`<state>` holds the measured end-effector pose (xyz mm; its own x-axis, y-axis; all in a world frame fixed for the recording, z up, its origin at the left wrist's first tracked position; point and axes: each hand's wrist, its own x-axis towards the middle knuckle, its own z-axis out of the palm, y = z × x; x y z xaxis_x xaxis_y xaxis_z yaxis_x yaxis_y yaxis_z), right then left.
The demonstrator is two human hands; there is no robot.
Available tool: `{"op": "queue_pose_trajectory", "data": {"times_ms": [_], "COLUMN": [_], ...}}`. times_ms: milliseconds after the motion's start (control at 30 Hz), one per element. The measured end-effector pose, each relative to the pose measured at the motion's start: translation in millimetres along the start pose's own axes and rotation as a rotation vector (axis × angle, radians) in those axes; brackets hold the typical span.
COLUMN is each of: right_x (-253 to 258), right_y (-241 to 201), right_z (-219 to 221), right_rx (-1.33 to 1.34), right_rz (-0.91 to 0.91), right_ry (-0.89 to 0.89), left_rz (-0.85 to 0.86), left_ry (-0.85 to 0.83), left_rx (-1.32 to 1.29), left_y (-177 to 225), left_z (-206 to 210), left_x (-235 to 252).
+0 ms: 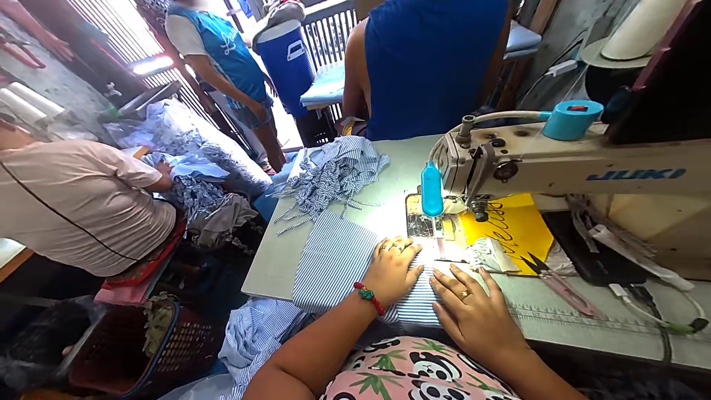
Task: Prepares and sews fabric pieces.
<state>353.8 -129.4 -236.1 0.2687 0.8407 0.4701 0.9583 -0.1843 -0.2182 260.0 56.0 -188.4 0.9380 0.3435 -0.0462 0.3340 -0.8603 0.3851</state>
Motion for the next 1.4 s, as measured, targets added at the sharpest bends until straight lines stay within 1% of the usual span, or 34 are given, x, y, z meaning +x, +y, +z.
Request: {"op": "queue_pose_trajectory", "data": {"times_ms": [367,467,1400], "right_x": [0.6,0.8,0.6], "right_y": [-0.1,-0.2,-0.9], "right_z": [0.0,-0.1,-1.3], "right_rx": [0.003,0.007,0.005], "right_rz": [0.001,0.0,0.01], "right_ry": [0.005,0.005,-0.005], "left_rz": [-0.016,-0.008,-0.027], "left_ry": [-0.025,-0.002,-0.026], "left_rx": [-0.006,-0.005,-0.006], "left_y": [1.5,1.0,2.6], "left_z": [-1.8,-0.2,-1.9], "left_x": [0.5,0.9,0.9]}}
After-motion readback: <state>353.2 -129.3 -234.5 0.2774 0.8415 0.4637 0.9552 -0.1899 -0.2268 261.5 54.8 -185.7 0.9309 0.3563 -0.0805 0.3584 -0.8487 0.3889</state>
